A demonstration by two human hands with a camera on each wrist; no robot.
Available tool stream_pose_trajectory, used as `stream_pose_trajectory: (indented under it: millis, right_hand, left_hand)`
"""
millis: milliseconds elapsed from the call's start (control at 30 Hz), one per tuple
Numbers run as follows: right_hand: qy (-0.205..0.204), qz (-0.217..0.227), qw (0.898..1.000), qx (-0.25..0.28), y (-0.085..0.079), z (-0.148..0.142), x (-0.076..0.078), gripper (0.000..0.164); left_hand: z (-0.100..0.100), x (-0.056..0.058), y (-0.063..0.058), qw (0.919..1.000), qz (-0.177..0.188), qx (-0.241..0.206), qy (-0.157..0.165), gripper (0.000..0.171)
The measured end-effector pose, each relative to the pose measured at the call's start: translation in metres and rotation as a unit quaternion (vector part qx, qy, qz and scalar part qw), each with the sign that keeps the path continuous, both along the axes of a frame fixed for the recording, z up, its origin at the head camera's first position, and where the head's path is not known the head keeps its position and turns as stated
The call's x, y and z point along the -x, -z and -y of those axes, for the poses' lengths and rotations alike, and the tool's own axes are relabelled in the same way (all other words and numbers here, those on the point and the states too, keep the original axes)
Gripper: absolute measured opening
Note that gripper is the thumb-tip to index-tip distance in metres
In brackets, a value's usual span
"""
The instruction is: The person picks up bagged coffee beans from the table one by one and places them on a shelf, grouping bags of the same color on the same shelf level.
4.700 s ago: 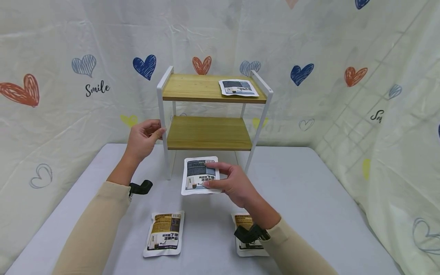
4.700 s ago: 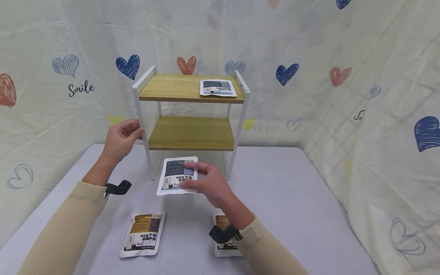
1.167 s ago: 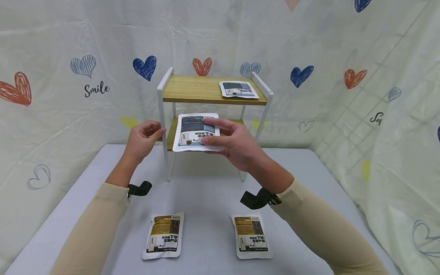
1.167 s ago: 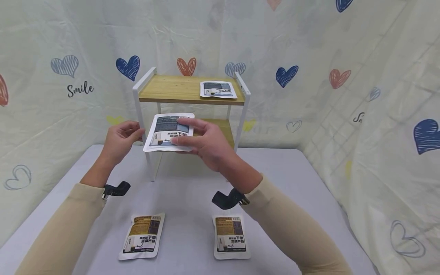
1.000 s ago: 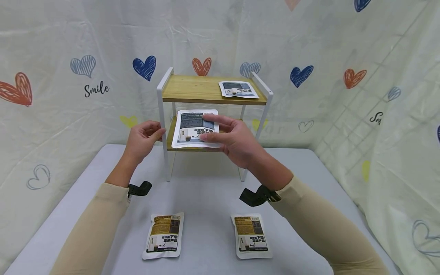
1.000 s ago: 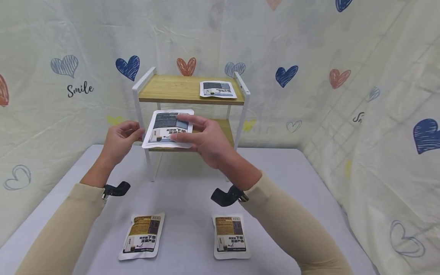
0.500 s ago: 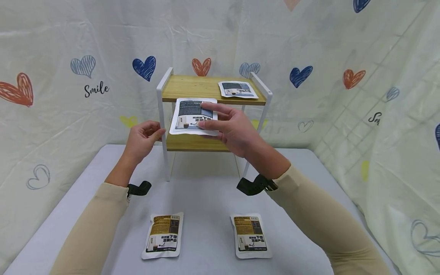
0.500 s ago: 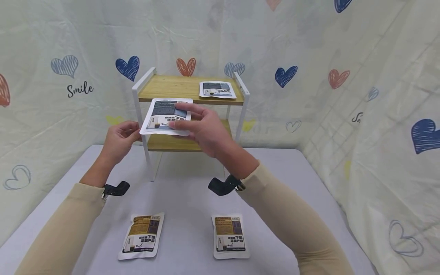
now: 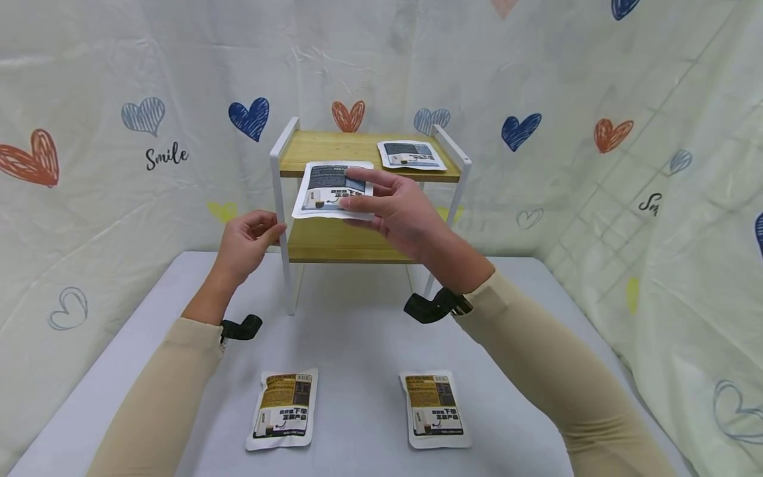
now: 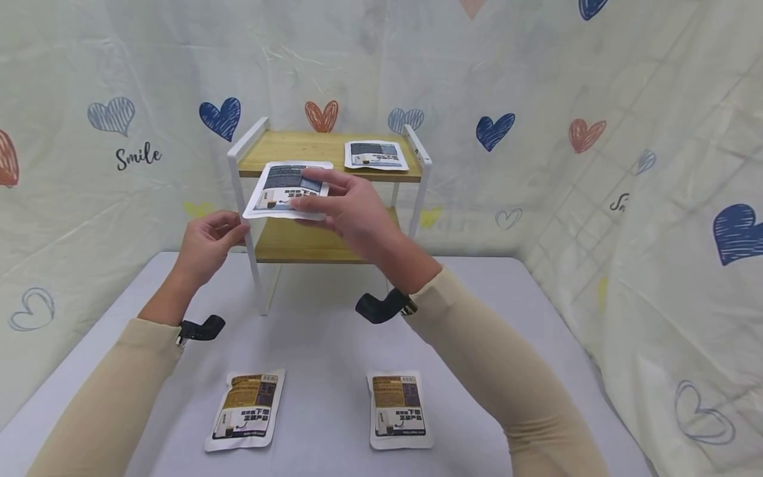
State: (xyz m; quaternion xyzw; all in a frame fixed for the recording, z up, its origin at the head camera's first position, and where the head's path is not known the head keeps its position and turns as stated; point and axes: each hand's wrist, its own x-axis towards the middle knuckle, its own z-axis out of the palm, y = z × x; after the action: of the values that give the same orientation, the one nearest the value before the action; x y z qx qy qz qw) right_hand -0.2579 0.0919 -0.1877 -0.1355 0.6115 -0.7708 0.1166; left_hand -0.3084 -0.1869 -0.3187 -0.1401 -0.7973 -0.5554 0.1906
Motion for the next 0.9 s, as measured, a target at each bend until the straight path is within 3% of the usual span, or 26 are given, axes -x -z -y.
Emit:
stream_pose_trajectory:
  millis: [300,900]
  right_hand:
    - [-0.013,-0.002,1.000,0.018,-0.004,0.003,0.006,0.055]
    - [-0.011,-0.007,1.000,0.001,-0.011,0.006,0.013,0.061]
  left_hand:
    - [0.000,0.000,0.001,1.0000,0.000,-0.001,-0.004,0.036]
    - [0.001,0.002,0.001,1.0000,0.006,-0.001,-0.003,0.037]
